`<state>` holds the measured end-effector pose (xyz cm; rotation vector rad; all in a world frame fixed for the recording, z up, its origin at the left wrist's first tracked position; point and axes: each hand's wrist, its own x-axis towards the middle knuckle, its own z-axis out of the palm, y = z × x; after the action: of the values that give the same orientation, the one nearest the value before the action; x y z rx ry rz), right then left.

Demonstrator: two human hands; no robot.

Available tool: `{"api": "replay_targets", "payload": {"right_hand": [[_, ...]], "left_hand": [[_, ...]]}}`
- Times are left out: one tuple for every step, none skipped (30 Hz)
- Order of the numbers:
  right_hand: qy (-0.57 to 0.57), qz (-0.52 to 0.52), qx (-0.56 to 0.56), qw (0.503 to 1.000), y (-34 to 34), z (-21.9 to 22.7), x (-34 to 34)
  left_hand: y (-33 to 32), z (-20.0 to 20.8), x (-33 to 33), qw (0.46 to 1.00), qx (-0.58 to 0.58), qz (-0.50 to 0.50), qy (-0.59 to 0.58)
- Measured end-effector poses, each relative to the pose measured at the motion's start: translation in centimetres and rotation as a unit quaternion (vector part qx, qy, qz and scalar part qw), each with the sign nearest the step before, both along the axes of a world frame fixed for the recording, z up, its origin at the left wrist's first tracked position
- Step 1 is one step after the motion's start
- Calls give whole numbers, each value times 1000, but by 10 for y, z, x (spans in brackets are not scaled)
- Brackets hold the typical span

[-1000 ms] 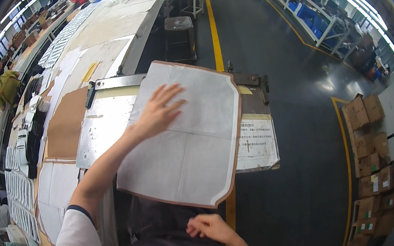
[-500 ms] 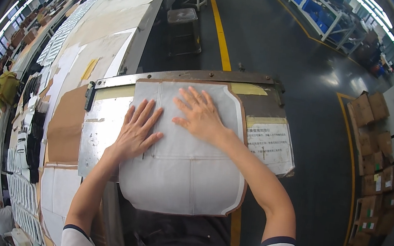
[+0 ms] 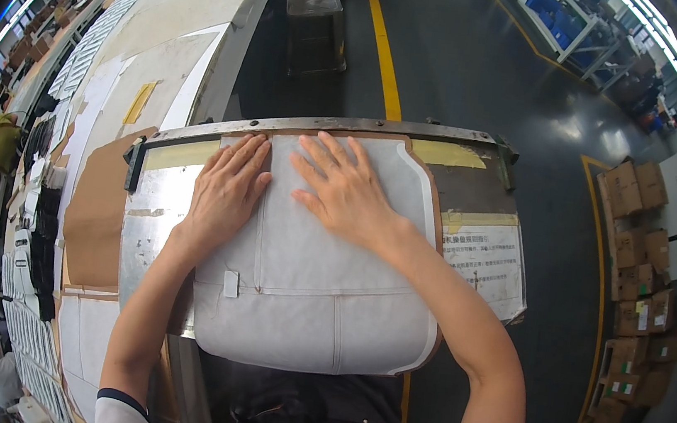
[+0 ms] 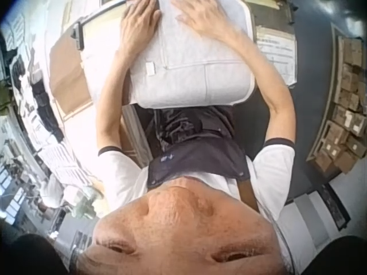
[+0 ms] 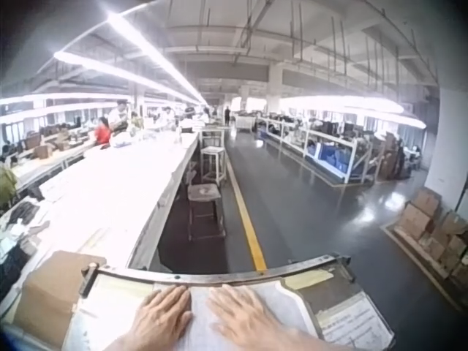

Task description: The worker aligns fabric liners onto leather panels and uses a mechanical press to fold and bond the edges.

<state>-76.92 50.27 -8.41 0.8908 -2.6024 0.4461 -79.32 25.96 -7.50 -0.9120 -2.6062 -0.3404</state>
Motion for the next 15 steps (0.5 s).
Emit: {"api": "replay_targets", "payload": {"right_hand": [[11, 0, 6, 1000, -1, 0, -4], [9, 0, 6, 1000, -2, -1, -8], [25, 7, 0, 1000, -5, -2, -11], [41, 13, -5, 999, -7, -3, -13], [39, 12, -6, 999, -8, -4, -13], [51, 10, -5, 999, -10, -3, -16], [64, 8, -5, 998, -12, -3, -19], [64, 8, -7, 998, -16, -2, -20], [38, -24, 8, 999, -18, -1, -19], [11, -56, 23, 998, -21, -1, -18], [9, -58, 23, 998, -29, -2, -15], [9, -98, 25, 995, -39, -3, -14], [9, -137, 27, 990, -45, -4, -13], [7, -139, 26, 990, -47, -5, -13], [3, -151, 31, 988, -48, -6, -13]], "left_hand": [[-1, 1, -2, 1000, -1, 1, -1], [-1, 0, -4, 1000, -2, 2, -3], [-2, -1, -4, 1000, -2, 2, 13], [-2, -1, -4, 1000, -2, 1, 10], [-1, -1, -4, 1000, 8, 3, 8], [-1, 0, -6, 1000, 17, 7, 9], [0, -4, -7, 999, 37, 0, 23], [0, -3, -8, 999, 35, 0, 23], [3, -2, -8, 999, 34, 10, 22], [5, -1, -8, 999, 32, 19, 21], [7, -2, -7, 999, 32, 17, 20], [8, -2, -7, 999, 39, 22, 21], [8, -2, -7, 998, 46, 28, 23], [9, -3, -8, 998, 46, 25, 21], [10, -3, -8, 998, 46, 31, 21]]}}
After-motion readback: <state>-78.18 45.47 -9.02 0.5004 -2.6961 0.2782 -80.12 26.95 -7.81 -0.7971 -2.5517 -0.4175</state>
